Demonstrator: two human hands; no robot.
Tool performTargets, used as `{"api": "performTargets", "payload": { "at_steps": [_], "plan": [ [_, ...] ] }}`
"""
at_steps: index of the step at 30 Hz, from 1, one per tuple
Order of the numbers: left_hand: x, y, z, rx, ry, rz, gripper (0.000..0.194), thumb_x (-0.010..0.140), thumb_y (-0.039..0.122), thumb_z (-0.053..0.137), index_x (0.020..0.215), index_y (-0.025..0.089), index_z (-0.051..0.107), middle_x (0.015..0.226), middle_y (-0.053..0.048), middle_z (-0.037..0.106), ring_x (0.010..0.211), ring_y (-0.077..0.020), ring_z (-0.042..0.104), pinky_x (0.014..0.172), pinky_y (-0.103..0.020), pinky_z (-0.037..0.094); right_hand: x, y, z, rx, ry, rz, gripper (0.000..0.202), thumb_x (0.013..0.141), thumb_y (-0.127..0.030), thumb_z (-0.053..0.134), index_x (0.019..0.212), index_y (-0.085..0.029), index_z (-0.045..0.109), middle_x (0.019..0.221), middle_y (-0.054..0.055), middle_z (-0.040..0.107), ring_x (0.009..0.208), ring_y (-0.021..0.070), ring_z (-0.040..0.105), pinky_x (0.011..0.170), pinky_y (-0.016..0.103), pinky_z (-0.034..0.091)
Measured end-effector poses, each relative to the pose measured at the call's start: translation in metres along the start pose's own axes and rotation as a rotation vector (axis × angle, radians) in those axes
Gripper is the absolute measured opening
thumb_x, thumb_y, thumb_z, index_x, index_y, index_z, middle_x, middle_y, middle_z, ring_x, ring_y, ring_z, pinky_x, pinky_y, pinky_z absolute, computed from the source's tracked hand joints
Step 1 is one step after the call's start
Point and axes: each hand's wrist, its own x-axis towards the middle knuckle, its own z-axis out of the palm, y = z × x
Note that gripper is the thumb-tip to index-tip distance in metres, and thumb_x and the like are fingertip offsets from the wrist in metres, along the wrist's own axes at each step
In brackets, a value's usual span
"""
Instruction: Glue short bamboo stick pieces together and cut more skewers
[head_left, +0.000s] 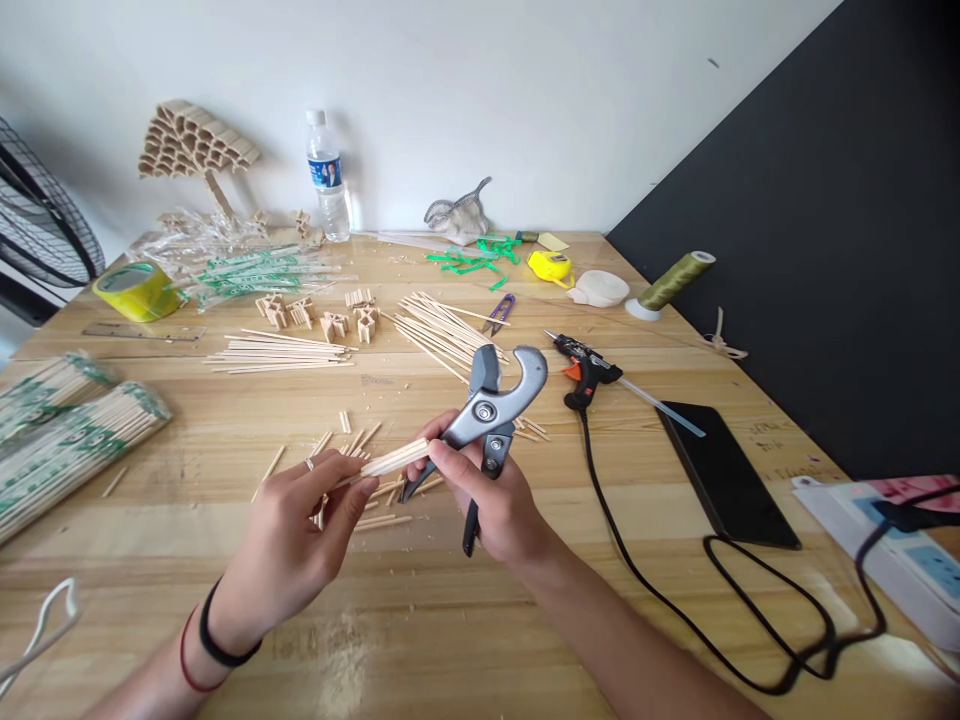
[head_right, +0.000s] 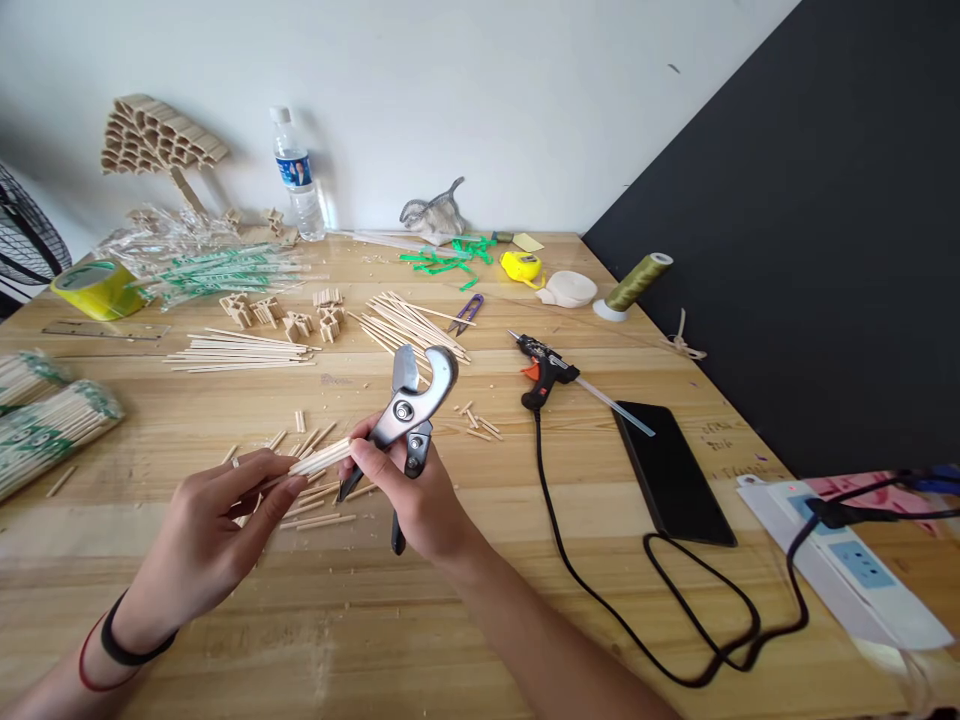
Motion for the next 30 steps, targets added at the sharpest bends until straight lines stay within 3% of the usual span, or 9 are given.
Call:
{"api": "performTargets", "payload": {
  "at_steps": [7, 16, 30],
  "plan": [
    [-0.0007, 0.0013, -0.0012, 0.012, -0.024, -0.006, 0.021, 0.101, 0.021, 0.06, 0.083, 0.018, 0.07, 0.058, 0.005, 0.056, 0.05, -0.0102, 0.051, 0.05, -0.021, 0.038, 0.0, -0.0014, -0.0008, -0.075, -0.007, -0.026, 0.02, 0.097, -0.042, 0.074, 0.098, -0.023, 0.07, 0.084, 0.001, 0.069, 0.085, 0.0206, 0.066, 0.086, 0.038, 0.053],
    [0.0003, 0.0002, -0.003, -0.028, 0.015, 0.061, 0.017, 0.099, 0.014, 0.061, 0.089, 0.018, 0.073, 0.066, 0.001, 0.068, 0.054, -0.0109, 0.057, 0.053, -0.021, 0.041, -0.0009, 0.0022, -0.0021, -0.026, 0.006, -0.011, 0.022, 0.095, -0.044, 0.076, 0.101, -0.024, 0.07, 0.086, 0.002, 0.068, 0.086, 0.0226, 0.067, 0.088, 0.041, 0.054],
    [0.0008, 0.0032, -0.0027, -0.017, 0.008, 0.035, 0.016, 0.099, 0.014, 0.062, 0.089, 0.018, 0.074, 0.063, 0.004, 0.063, 0.054, -0.0098, 0.055, 0.052, -0.02, 0.04, -0.0016, 0.0032, -0.0024, 0.049, -0.045, -0.003, 0.022, 0.094, -0.042, 0.078, 0.104, -0.024, 0.07, 0.091, 0.002, 0.068, 0.088, 0.0219, 0.068, 0.089, 0.04, 0.054]
  ]
}}
